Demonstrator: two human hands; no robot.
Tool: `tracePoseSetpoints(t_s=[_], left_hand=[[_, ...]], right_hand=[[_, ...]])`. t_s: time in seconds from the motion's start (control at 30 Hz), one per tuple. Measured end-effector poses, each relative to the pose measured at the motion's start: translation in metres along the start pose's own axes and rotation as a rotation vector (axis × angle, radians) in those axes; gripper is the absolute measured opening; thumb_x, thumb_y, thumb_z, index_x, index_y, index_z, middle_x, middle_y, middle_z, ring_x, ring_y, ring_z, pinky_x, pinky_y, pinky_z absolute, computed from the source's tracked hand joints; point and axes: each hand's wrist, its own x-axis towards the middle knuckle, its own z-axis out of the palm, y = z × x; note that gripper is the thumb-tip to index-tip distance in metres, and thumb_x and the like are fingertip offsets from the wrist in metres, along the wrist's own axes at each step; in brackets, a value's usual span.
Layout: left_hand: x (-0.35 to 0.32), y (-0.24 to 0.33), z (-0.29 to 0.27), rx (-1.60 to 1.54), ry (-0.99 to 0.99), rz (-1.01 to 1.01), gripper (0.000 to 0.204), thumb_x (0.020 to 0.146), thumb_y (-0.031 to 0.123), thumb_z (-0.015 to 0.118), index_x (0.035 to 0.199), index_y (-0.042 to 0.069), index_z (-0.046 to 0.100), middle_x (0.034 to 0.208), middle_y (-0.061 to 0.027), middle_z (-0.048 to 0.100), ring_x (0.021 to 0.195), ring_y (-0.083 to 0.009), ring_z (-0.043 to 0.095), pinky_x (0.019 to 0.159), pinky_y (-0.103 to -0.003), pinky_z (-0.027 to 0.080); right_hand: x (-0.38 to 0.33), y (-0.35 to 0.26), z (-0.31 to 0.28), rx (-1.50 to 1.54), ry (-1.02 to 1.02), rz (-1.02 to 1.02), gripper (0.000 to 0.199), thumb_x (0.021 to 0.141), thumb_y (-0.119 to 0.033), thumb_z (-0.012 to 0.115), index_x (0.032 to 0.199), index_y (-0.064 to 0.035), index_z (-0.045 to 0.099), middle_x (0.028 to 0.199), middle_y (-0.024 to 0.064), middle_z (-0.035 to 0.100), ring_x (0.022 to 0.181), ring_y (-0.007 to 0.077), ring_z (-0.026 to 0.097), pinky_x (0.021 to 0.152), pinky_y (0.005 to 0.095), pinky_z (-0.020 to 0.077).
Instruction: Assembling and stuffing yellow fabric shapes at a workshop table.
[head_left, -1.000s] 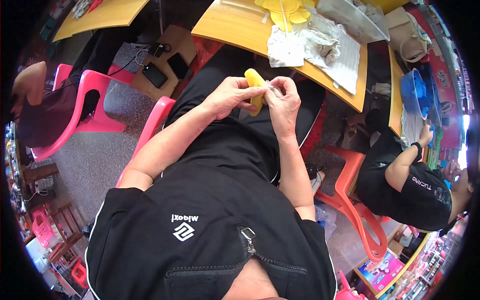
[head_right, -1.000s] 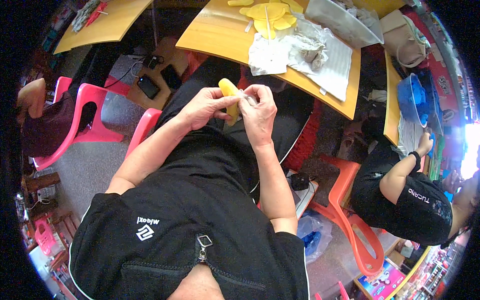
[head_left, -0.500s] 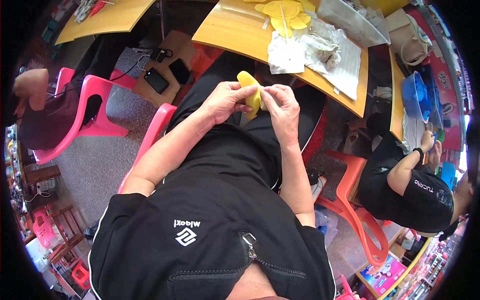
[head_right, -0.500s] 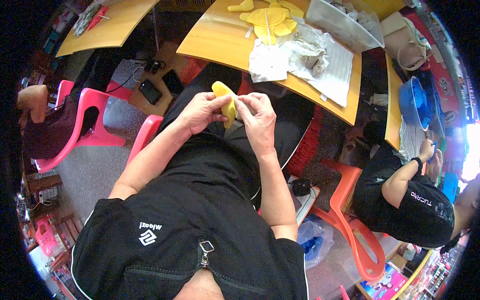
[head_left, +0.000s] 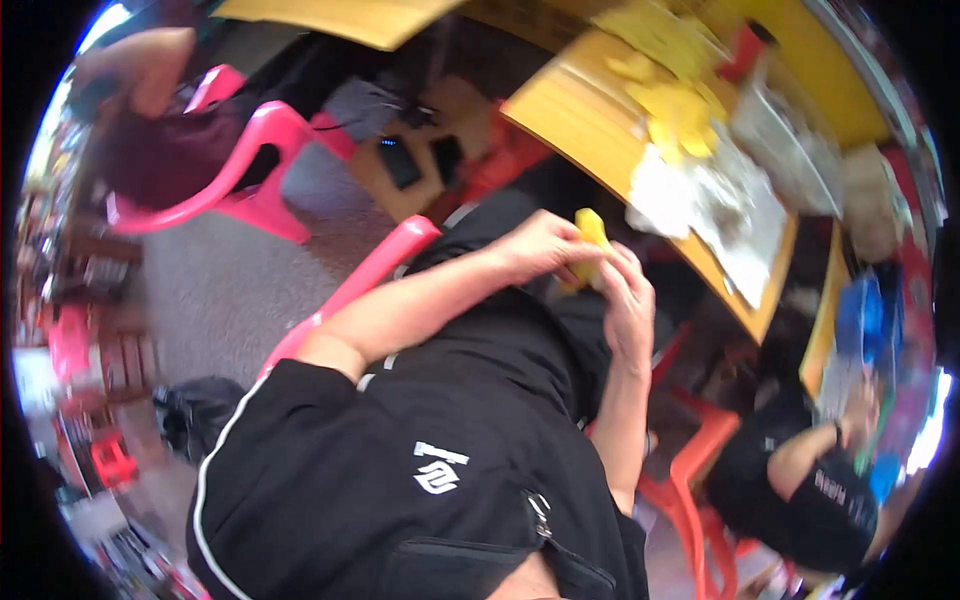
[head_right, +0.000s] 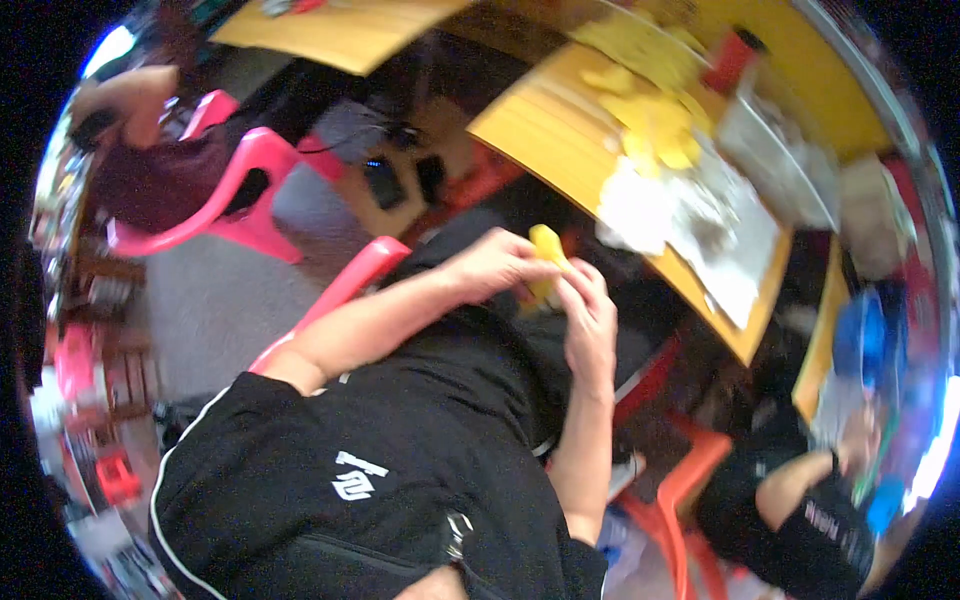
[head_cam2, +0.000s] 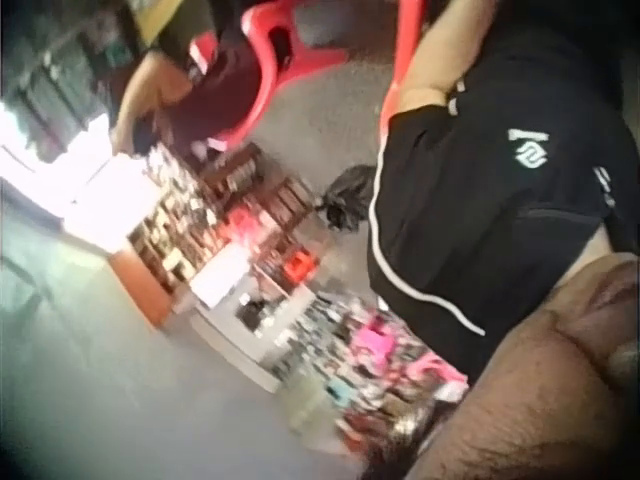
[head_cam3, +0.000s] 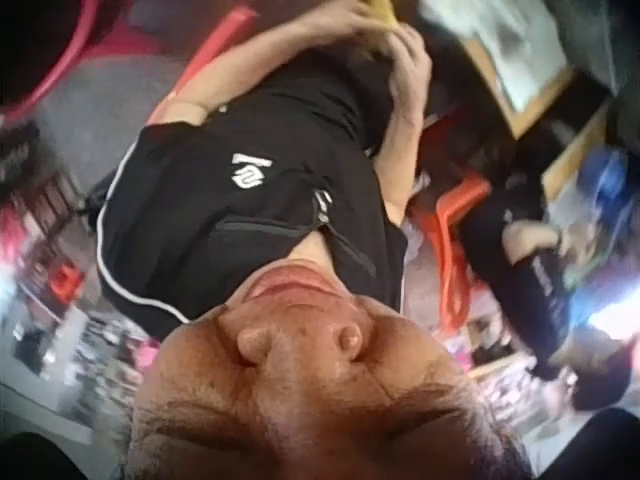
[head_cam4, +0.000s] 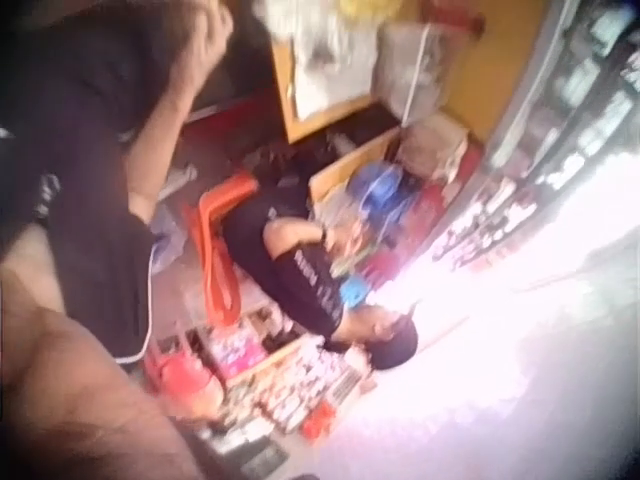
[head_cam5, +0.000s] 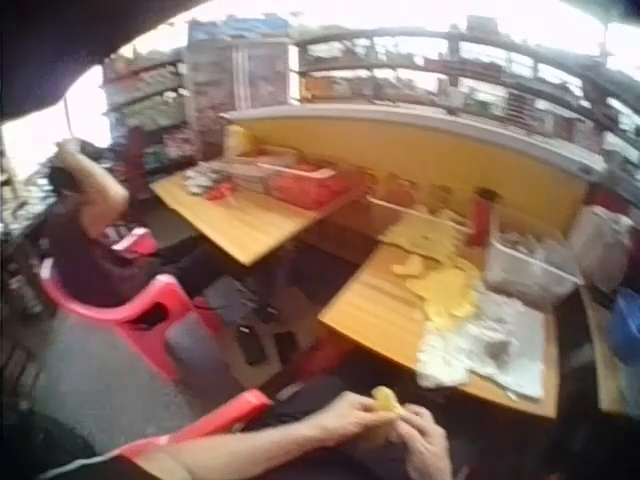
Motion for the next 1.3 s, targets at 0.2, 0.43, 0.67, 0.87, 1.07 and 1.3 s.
tracePoseSetpoints(t_s=[0.2,0.43,0.67,0.87,1.07,1.3], left_hand=[[-0.001,-0.001,-0.01,-0.041,-0.093,-0.064,0.032,0.084,0.031,0.07,0.096,0.001,0.07,0.084,-0.0038,0.067,0.07,-0.0087,0.062,0.059,-0.022,0.051],[0.001,-0.004,-0.02,0.012,-0.21,-0.053,0.031,0.084,0.024,0.07,0.105,0.002,0.067,0.094,-0.0033,0.067,0.083,-0.0094,0.062,0.07,-0.024,0.052],[-0.006,0.001,-0.023,-0.077,-0.181,-0.042,0.027,0.082,0.018,0.072,0.104,0.002,0.065,0.092,-0.0038,0.067,0.076,-0.0088,0.062,0.067,-0.022,0.051],[-0.005,-0.002,-0.026,-0.116,-0.144,-0.082,0.023,0.082,0.015,0.072,0.1,0.001,0.066,0.088,-0.0055,0.068,0.073,-0.0104,0.063,0.062,-0.022,0.052],[-0.003,-0.005,-0.023,-0.104,-0.096,-0.098,0.025,0.082,0.014,0.072,0.103,0.001,0.066,0.092,-0.0064,0.068,0.079,-0.0126,0.065,0.065,-0.025,0.055],[-0.004,0.006,-0.01,-0.21,-0.066,-0.032,0.029,0.091,0.023,0.061,0.11,0.002,0.062,0.097,-0.0052,0.066,0.081,-0.0123,0.065,0.066,-0.024,0.056]], right_hand=[[-0.002,0.003,0.003,0.104,-0.009,0.131,0.028,0.086,-0.001,0.06,0.114,0.0018,0.06,0.106,0.0034,0.06,0.094,0.0109,0.056,0.084,0.0237,0.0431],[0.0,0.012,0.018,-0.395,0.22,-0.155,0.019,0.081,0.003,0.063,0.1,0.001,0.062,0.093,0.0032,0.06,0.084,0.0095,0.056,0.074,0.0214,0.0448],[0.015,-0.002,0.038,-0.348,0.353,-0.063,0.017,0.074,-0.001,0.063,0.086,-0.0021,0.052,0.078,0.0025,0.053,0.074,0.0101,0.053,0.069,0.0246,0.0455],[0.011,-0.009,0.04,0.243,0.214,0.174,0.023,0.079,-0.002,0.065,0.099,-0.003,0.054,0.087,0.0033,0.058,0.077,0.0092,0.056,0.068,0.0223,0.0465],[-0.003,0.005,0.042,0.054,0.294,0.062,0.017,0.085,-0.004,0.066,0.101,-0.0003,0.062,0.094,0.0043,0.064,0.082,0.0081,0.059,0.075,0.0211,0.0475],[-0.004,0.007,0.031,0.073,0.341,-0.028,0.014,0.087,-0.01,0.066,0.098,-0.0009,0.064,0.089,0.0026,0.065,0.079,0.0069,0.058,0.074,0.0214,0.0471]])
